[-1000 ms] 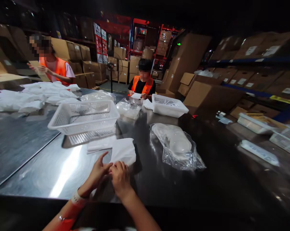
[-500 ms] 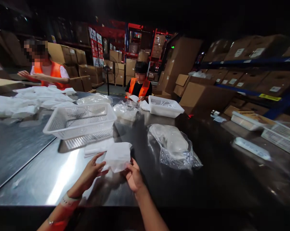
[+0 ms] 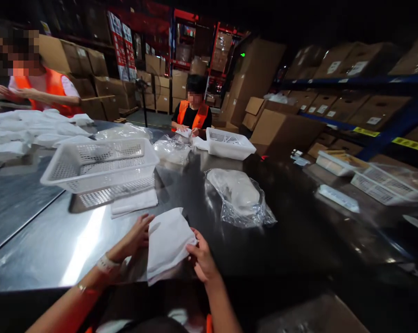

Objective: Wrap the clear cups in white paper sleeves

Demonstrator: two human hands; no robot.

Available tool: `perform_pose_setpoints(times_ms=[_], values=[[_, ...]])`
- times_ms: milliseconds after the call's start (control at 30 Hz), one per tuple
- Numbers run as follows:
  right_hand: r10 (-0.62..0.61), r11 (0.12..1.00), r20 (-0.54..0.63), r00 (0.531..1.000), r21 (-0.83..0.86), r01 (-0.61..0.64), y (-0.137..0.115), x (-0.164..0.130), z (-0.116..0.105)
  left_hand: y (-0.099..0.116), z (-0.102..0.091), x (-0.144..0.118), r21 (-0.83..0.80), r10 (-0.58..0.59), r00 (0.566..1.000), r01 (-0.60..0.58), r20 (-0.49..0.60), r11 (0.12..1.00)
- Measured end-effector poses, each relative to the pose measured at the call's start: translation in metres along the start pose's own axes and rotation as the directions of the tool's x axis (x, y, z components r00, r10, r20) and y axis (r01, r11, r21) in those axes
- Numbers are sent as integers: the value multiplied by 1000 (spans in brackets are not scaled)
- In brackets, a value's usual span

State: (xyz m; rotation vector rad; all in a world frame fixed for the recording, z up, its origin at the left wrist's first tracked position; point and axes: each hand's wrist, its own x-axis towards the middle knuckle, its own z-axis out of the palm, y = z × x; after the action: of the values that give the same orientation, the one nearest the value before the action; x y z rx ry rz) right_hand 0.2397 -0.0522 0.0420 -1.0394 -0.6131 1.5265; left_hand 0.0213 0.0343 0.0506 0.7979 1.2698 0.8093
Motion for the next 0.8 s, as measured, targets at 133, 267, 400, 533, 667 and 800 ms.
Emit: perform_pose_setpoints(times_ms=[133, 267, 400, 533, 667, 800], values=[[-89, 963, -108, 990, -263, 58, 4, 5, -6, 31, 23, 19, 365, 305, 952, -293, 27, 884], [-188, 880, -118, 975, -461, 114, 4, 10, -10, 22, 59, 24, 588, 501, 587, -789, 636, 178], [-352, 850, -246, 903, -487, 199, 5, -3, -24, -8, 80, 31, 567, 497, 392, -779, 774, -269], [-546, 812, -435, 716, -486, 323, 8, -28, -39, -3, 86, 40, 655, 547, 453, -713, 704, -252], [-736, 632, -336, 588, -652, 419, 9, -41, -36, 24, 68, 36, 632, 593, 459, -767, 661, -111], [-853, 93, 208, 478, -842, 532, 11, -33, -19, 5, 20, 16, 565, 819, 570, -700, 73, 437]])
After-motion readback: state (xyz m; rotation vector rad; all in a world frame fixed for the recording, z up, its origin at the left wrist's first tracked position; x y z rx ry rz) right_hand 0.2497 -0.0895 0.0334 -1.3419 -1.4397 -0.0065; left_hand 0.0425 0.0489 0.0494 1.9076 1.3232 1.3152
